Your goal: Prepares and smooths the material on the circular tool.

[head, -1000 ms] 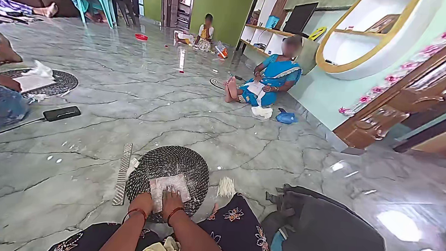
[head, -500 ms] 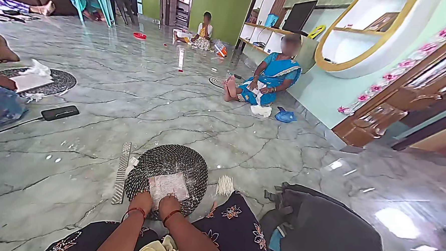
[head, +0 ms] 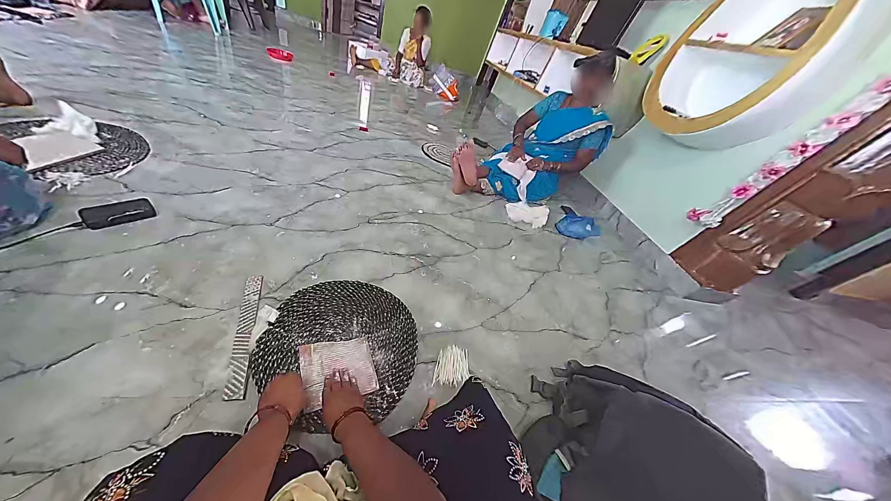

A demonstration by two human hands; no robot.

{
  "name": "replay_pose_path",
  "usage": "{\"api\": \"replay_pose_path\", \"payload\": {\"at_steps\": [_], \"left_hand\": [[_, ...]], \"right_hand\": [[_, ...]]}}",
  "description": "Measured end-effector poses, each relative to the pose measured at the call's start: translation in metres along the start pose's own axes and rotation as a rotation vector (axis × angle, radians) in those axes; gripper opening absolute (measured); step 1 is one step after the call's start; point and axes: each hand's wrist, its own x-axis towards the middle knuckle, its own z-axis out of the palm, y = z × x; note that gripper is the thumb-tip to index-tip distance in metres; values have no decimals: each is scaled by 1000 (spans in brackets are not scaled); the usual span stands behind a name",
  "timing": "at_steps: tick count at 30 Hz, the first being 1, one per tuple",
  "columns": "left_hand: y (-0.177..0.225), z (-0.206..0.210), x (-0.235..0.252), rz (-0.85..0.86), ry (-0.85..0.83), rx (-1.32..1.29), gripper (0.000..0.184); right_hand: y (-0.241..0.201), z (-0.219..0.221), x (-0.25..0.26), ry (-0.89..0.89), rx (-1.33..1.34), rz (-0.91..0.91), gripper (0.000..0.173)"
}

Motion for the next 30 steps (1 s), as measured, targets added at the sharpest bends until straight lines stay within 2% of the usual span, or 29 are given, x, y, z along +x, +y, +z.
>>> {"api": "replay_pose_path", "payload": {"at_steps": [4, 6, 7, 11, 12, 17, 22, 25, 26, 29, 30], "left_hand": [[0, 4, -6, -8, -18, 4, 37], [-2, 5, -7, -6, -11, 13, 37], [-2, 5, -7, -2, -13, 10, 37], [0, 5, -2, 6, -1, -24, 33], [-1, 4, -1, 0, 3, -36, 33], [-4, 7, 10, -5, 26, -46, 39], [-5, 17, 22, 55, 56, 48, 35], [-8, 19, 11, 28, 55, 63, 37], [-7, 15, 7, 18, 43, 52, 37], [-5, 12, 3, 1, 43, -16, 36], [-5, 11, 5, -4, 44, -38, 36]], "right_hand": [[-12, 1, -17, -21, -6, 45, 39], [-13, 2, -17, 4, -1, 54, 41], [-11, 2, -17, 21, -4, 48, 46], [-1, -9, -11, 10, -55, 21, 86], [1, -9, -7, 5, -54, 12, 87], [12, 4, 10, 7, 3, -4, 78], [-2, 3, -9, 56, 234, 92, 46], [-14, -6, -24, -27, 167, 84, 34], [-16, -8, -24, -13, 147, 87, 36], [-8, -5, -13, 63, 124, 78, 73], [-4, -4, -7, 59, 96, 37, 80]]}}
